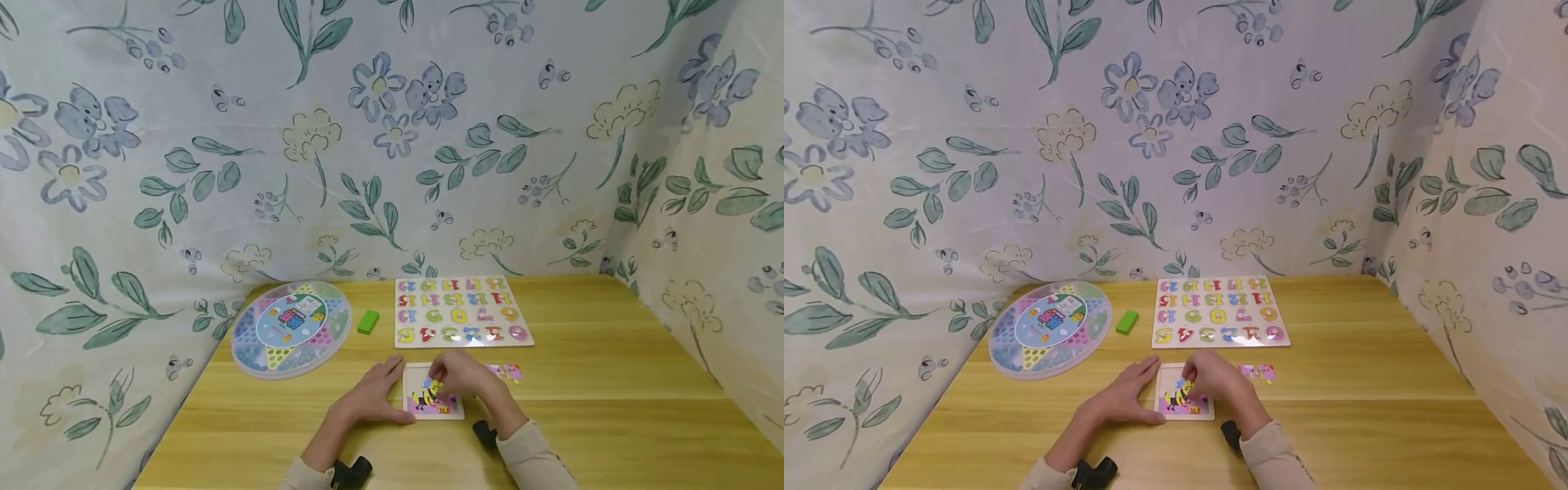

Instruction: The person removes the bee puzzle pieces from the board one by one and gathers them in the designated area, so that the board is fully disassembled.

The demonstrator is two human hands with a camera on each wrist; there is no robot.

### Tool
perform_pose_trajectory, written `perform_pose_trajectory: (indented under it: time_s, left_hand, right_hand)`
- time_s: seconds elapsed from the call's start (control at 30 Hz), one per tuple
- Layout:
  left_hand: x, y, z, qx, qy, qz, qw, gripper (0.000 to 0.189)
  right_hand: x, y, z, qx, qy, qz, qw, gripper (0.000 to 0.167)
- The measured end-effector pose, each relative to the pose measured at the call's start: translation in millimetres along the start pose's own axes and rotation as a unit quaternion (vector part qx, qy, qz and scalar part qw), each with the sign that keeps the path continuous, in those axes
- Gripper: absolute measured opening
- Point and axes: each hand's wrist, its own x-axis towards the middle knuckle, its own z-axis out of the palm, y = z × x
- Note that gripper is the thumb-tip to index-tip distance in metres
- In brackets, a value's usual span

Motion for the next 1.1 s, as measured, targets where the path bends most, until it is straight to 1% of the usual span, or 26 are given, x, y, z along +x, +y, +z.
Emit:
perform_pose_trajectory:
  time_s: [0.2,0.4,0.53,0.67,0.77,0.93,1.1]
  left_hand:
    - [0.1,0.7,-0.8,0.006,0.003,-0.001,1.0000,0.114]
    - [-0.1,1.1,0.0,-0.001,0.000,-0.005,1.0000,0.114]
    - [-0.4,1.5,0.2,-0.002,0.001,-0.005,1.0000,0.113]
    - [-1.0,3.5,-1.7,0.003,0.003,-0.003,1.0000,0.113]
    - [-1.6,4.5,-2.8,0.006,0.004,-0.003,1.0000,0.112]
    - [-2.0,4.7,-3.1,0.005,0.004,-0.005,1.0000,0.112]
    - [-1.7,3.3,-2.5,0.008,0.002,0.000,1.0000,0.113]
  right_hand:
    - [0.9,2,-2,0.014,-0.003,0.009,0.9999,0.029]
    - [1.0,6,-5,0.024,-0.005,0.023,0.9994,0.030]
    - [0.3,9,-8,0.025,-0.007,0.017,0.9995,0.029]
    - [-1.2,13,-10,0.034,-0.010,0.002,0.9994,0.028]
    - [-3.8,17,-13,0.035,-0.007,-0.013,0.9993,0.029]
    - [-10.5,23,-20,0.028,0.004,-0.027,0.9992,0.031]
    - [-17.8,30,-26,0.036,0.007,-0.020,0.9991,0.029]
